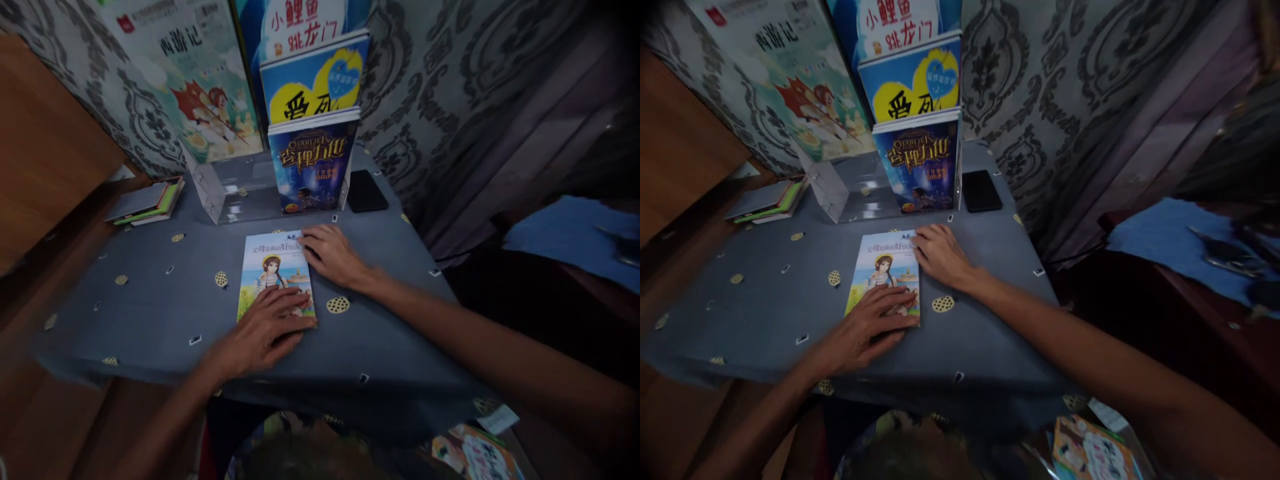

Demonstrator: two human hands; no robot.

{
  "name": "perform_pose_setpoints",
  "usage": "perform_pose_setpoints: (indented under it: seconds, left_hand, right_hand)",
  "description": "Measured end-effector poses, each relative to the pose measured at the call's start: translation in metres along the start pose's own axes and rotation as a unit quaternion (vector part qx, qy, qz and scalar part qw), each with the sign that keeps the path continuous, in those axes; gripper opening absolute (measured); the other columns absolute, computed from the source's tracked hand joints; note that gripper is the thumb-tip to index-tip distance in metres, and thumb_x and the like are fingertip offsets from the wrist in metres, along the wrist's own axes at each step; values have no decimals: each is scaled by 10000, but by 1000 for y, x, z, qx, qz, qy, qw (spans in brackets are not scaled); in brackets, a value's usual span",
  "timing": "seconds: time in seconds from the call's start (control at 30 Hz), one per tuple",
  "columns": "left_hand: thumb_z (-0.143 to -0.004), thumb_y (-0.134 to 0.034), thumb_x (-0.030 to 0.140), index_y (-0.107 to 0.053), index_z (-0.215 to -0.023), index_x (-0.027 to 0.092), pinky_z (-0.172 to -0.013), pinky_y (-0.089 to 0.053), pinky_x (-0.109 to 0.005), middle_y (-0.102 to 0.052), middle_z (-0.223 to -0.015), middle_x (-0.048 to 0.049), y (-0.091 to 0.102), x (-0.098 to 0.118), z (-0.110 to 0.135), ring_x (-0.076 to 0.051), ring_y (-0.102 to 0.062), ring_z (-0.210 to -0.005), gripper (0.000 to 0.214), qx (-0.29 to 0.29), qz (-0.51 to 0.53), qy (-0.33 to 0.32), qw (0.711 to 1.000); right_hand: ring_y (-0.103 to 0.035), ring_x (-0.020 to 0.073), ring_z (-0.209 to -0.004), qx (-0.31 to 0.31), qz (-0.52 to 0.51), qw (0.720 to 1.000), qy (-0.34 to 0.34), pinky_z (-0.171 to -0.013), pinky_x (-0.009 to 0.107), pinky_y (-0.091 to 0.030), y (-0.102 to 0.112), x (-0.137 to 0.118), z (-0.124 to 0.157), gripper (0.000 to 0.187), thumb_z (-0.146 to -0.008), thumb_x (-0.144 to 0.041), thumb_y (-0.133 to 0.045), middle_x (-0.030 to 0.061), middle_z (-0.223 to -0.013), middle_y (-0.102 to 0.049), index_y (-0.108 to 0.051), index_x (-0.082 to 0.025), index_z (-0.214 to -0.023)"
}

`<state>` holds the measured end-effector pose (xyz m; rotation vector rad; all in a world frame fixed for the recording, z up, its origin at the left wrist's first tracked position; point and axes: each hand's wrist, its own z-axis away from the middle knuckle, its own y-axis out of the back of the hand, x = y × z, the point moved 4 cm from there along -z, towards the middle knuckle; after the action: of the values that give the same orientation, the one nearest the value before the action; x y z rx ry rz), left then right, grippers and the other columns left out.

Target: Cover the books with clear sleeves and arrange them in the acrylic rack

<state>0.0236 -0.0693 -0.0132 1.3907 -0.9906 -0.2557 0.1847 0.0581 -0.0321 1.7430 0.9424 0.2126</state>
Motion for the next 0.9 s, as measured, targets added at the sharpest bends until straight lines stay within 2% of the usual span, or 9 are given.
perform_pose_setpoints:
  seconds: [0.1, 0.17, 0.27, 0.37, 0.5, 0.67, 0.9]
  left_hand:
    - [-1018, -463, 281, -660, -1266, 269, -1136, -436, -463, -639, -1360, -69, 11, -18, -3, -217, -552, -1315, 317, 57, 21, 30, 998]
    - [-1012, -467, 284, -660, -1255, 239, -1116, -453, -475, -631, -1356, -101, 17, -40, -4, -240, -562, -1298, 313, 111, -9, 88, 990]
    - [-993, -495, 317, -621, -1303, 180, -1119, -435, -533, -569, -1423, -164, 19, -74, -1, -304, -527, -1336, 361, 165, -85, 184, 965]
    - [-1002, -477, 367, -564, -1368, 165, -1138, -403, -560, -501, -1497, -187, 12, -91, 1, -327, -468, -1399, 428, 177, -120, 218, 952]
    - [-1016, -445, 387, -561, -1375, 197, -1153, -389, -551, -494, -1515, -163, 6, -93, 3, -309, -450, -1420, 422, 193, -133, 217, 947]
    - [-1010, -464, 393, -575, -1362, 189, -1153, -392, -535, -510, -1500, -161, 7, -91, 2, -312, -447, -1420, 422, 191, -143, 223, 945]
    - [-995, -491, 362, -568, -1348, 176, -1138, -393, -546, -556, -1434, -173, 11, -101, -6, -322, -456, -1404, 406, 169, -141, 241, 945]
  right_hand:
    - [-592, 275, -1186, 14, -37, 997, 68, -1073, 496, -401, -1, -20, 4, 324, -983, -230, -445, 133, -1234, -694, -701, -161, -1170]
    - [-588, 268, -1225, -2, -57, 993, 99, -1110, 516, -380, -4, -34, 8, 325, -990, -262, -454, 127, -1265, -687, -679, -174, -1208]
    - [-453, 328, -1407, -55, -40, 993, 94, -1164, 569, -325, -12, -50, 17, 464, -979, -373, -520, 188, -1470, -545, -569, -136, -1375]
    - [-332, 357, -1490, -109, -19, 991, 82, -1202, 578, -275, -17, -57, 22, 583, -991, -422, -512, 235, -1557, -428, -467, -87, -1465]
    - [-290, 359, -1511, -131, -9, 990, 57, -1210, 581, -266, -16, -49, 17, 598, -1008, -458, -473, 247, -1573, -396, -454, -86, -1476]
    - [-323, 357, -1499, -134, 20, 990, -40, -1201, 606, -267, -11, -17, 1, 578, -1011, -404, -471, 253, -1579, -381, -446, -60, -1475]
    - [-373, 329, -1478, -107, 34, 993, -36, -1191, 591, -293, -15, -8, 0, 551, -1009, -385, -431, 238, -1568, -410, -457, -78, -1466]
